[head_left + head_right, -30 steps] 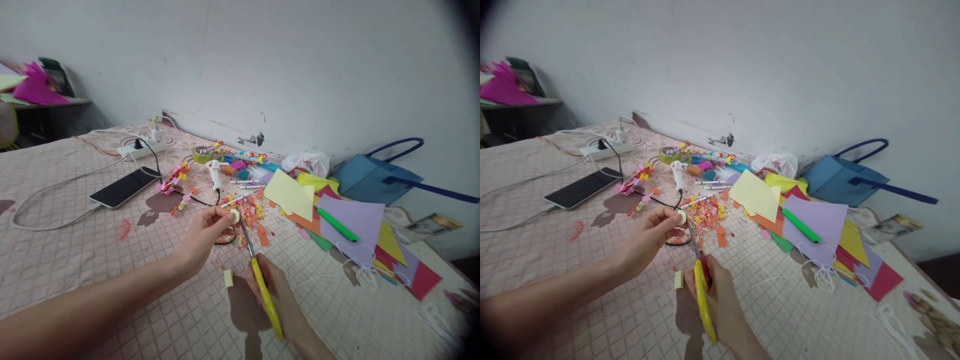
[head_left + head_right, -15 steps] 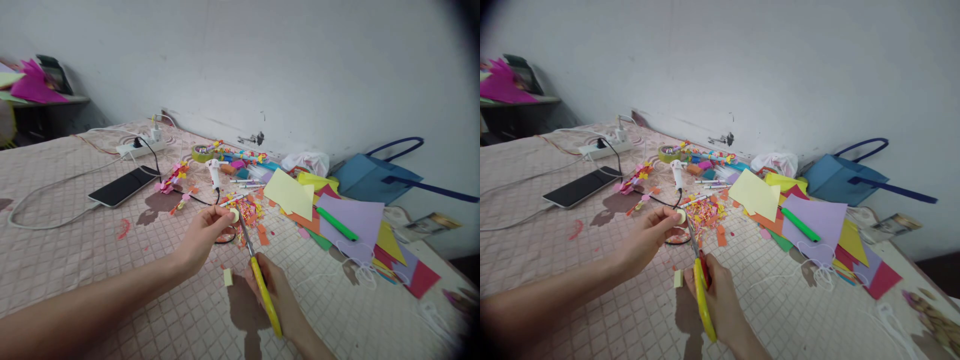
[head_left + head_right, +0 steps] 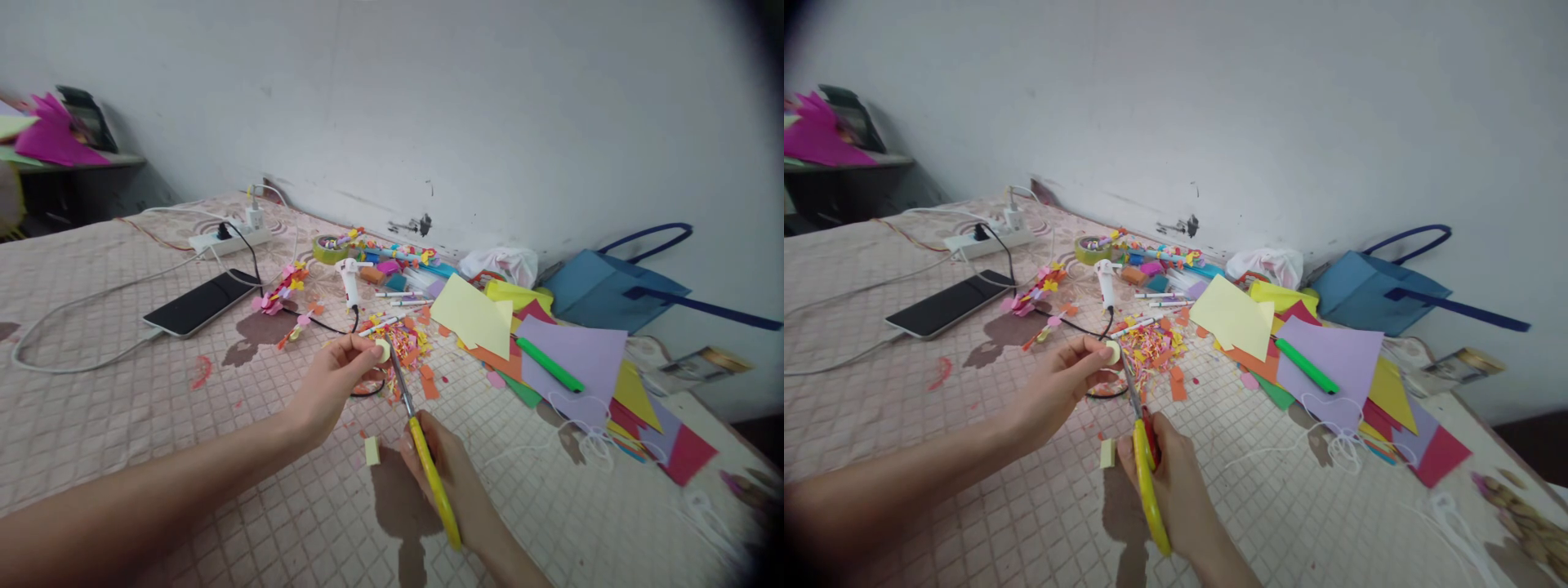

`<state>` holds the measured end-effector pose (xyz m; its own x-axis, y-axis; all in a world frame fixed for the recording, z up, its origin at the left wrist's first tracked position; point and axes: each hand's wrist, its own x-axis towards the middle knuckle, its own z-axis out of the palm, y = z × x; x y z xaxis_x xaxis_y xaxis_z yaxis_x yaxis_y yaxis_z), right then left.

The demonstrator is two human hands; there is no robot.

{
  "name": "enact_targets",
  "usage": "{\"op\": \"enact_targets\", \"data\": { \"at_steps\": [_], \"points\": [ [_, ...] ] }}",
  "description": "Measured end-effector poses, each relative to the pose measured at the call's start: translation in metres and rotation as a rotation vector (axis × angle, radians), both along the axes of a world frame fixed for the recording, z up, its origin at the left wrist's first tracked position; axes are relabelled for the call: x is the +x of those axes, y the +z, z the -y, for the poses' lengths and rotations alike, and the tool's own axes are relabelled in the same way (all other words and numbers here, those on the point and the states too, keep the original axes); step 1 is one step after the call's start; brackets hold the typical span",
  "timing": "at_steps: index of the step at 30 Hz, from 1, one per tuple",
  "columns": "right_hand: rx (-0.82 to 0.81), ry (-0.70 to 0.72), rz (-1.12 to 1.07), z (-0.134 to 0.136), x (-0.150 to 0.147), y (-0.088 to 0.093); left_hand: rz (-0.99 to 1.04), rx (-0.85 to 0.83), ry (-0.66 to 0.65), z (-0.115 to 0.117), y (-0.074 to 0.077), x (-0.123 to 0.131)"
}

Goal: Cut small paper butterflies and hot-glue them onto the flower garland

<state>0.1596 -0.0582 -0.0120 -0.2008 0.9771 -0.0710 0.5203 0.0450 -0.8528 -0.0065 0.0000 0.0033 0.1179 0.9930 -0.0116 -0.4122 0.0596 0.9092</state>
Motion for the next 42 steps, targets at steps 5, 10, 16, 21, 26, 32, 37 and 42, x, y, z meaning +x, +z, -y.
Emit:
{"op": "enact_targets", "data": {
  "at_steps": [5,10,16,21,26,32,37,42],
  "points": [
    [-0.004,0.000,-0.011,0.000,-0.001,0.001,0.004,0.010,0.004,-0.001,0.000,0.001],
    [-0.043,0.000,-0.057,0.000,-0.002,0.003,0.005,0.009,0.005,-0.001,0.001,0.001],
    [-0.097,-0.011,-0.083,0.002,-0.003,0.007,0.002,0.003,0.000,-0.001,0.000,0.001],
    [-0.087,-0.040,-0.090,0.002,-0.003,0.006,0.022,-0.008,0.011,0.001,0.002,0.001],
    [-0.098,-0.055,-0.170,0.000,-0.002,-0.002,0.023,-0.025,0.008,0.000,0.005,0.000],
    [-0.236,-0.067,-0.484,-0.005,0.001,-0.009,-0.032,-0.035,-0.066,0.004,0.002,0.003],
    [-0.273,0.027,-0.729,-0.011,0.006,-0.004,-0.324,0.301,-0.169,0.012,0.005,0.002],
    [-0.313,0.083,-0.811,-0.013,0.010,0.004,-0.742,0.911,-0.290,0.013,0.008,-0.006]
  ]
}}
